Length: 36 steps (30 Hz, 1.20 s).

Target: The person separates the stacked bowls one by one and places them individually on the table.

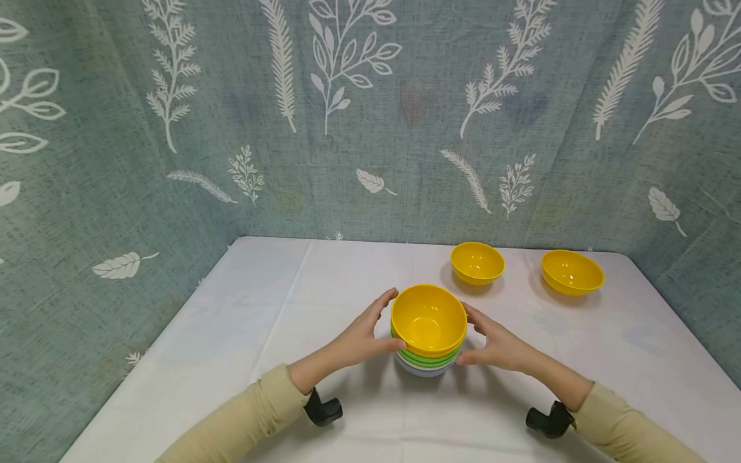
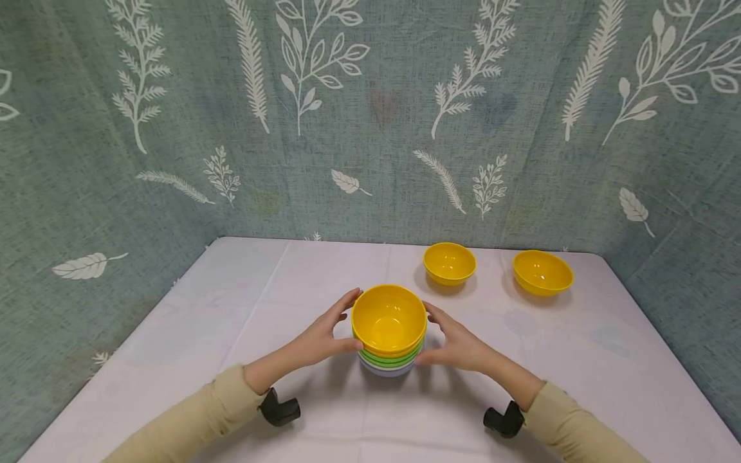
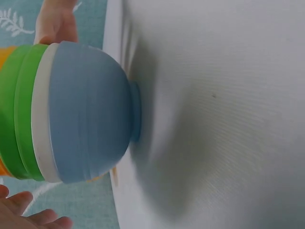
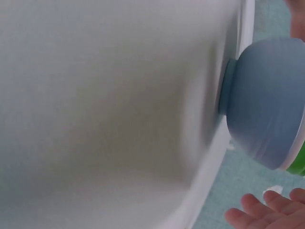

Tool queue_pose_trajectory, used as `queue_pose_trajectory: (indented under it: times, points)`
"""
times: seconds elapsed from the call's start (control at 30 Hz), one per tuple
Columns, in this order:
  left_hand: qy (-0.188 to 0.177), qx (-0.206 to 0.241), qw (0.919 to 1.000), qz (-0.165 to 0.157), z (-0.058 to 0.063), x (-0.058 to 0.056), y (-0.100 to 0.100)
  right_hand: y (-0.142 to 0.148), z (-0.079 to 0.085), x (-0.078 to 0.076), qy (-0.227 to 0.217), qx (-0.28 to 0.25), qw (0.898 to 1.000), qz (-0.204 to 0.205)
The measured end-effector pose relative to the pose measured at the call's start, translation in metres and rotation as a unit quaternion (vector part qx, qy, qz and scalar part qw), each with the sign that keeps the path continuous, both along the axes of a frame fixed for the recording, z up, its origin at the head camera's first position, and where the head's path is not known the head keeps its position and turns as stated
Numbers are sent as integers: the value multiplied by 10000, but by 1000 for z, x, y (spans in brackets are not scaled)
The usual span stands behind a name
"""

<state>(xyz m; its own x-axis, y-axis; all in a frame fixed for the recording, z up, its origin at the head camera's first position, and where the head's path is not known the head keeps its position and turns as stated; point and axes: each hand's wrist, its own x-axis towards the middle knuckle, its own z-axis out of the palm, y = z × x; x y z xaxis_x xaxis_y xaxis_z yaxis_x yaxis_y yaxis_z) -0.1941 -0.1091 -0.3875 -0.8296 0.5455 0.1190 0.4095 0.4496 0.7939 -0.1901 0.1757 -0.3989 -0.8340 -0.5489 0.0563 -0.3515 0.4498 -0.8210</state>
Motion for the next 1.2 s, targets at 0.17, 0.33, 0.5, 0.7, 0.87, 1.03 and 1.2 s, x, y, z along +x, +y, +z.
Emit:
queue_pose_trajectory:
  times: [0.17, 0.33, 0.5, 0.7, 0.87, 1.03, 1.2]
  points:
    - [48, 87, 10000, 10, 2, -1, 5, -2, -3, 1, 14, -5, 10000, -12]
    - [-110, 107, 9999, -6, 4, -1, 9, -6, -4, 3, -22, -108, 9999, 51]
    - [-208, 106, 9997, -1, 7, 0, 13, -9, -4, 4, -76, -139, 9999, 55]
    - [-300, 102, 9995, -28, 8, -1, 16, -10, -7, 5, -62, -93, 9999, -1]
    - [-262, 173, 9995, -75, 7, -2, 17, -11, -6, 6, -57, -60, 10000, -52]
    - [-194, 139, 9997, 24, 8, -3, 19, -11, -6, 6, -74, 8, 9999, -78]
    - [-71, 67, 9997, 204, 9, -2, 21, -11, -7, 6, -89, 22, 9999, -90]
